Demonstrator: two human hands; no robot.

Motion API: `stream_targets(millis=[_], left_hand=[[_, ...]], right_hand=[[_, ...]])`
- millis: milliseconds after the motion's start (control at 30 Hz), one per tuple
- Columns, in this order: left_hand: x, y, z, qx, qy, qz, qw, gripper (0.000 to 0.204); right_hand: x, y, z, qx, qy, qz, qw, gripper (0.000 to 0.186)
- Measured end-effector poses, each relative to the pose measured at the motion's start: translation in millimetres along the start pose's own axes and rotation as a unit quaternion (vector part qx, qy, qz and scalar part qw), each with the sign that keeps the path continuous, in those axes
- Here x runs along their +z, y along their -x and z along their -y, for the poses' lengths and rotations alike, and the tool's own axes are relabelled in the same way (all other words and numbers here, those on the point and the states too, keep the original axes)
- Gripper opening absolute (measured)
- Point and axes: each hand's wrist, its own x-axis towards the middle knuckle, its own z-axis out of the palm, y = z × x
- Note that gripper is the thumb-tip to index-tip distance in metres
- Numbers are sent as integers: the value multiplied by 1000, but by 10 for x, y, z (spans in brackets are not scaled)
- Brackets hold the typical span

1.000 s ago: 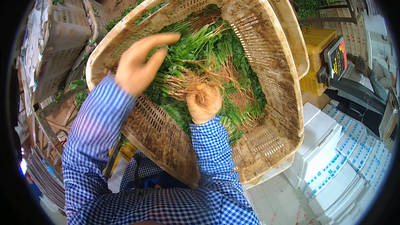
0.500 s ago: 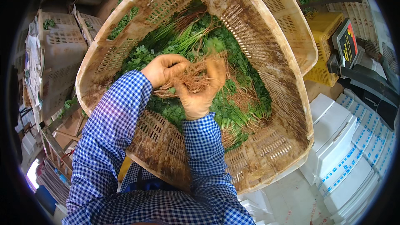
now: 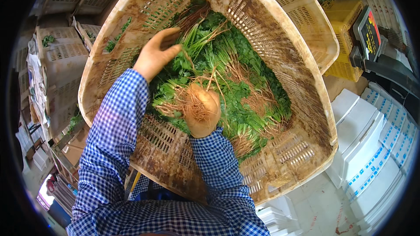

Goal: The person organizes bunches of herbs by hand, aligning the roots and removing loose leaves, before placing them onto a paper sheet and into a basket.

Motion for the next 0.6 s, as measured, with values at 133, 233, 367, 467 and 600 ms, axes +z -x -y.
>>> stream_targets(millis=[133, 233, 367, 467, 600], left_hand=[[299, -186, 36, -57, -310, 59, 947, 91], [333, -275, 135, -121, -271, 61, 953, 74], [239, -288, 462, -61, -94, 11, 994, 52], [153, -122, 455, 8, -60, 36, 997, 48], [-74, 15, 228, 271, -244, 111, 924, 53]], right_hand=[[50, -20, -67, 36, -60, -11, 997, 32], [45, -122, -162, 67, -83, 13, 994, 42], [152, -403, 10, 145, -172, 22, 974, 60], [289, -628, -62, 159, -182, 10, 970, 75], [258, -788, -112, 132, -137, 63, 980, 96]])
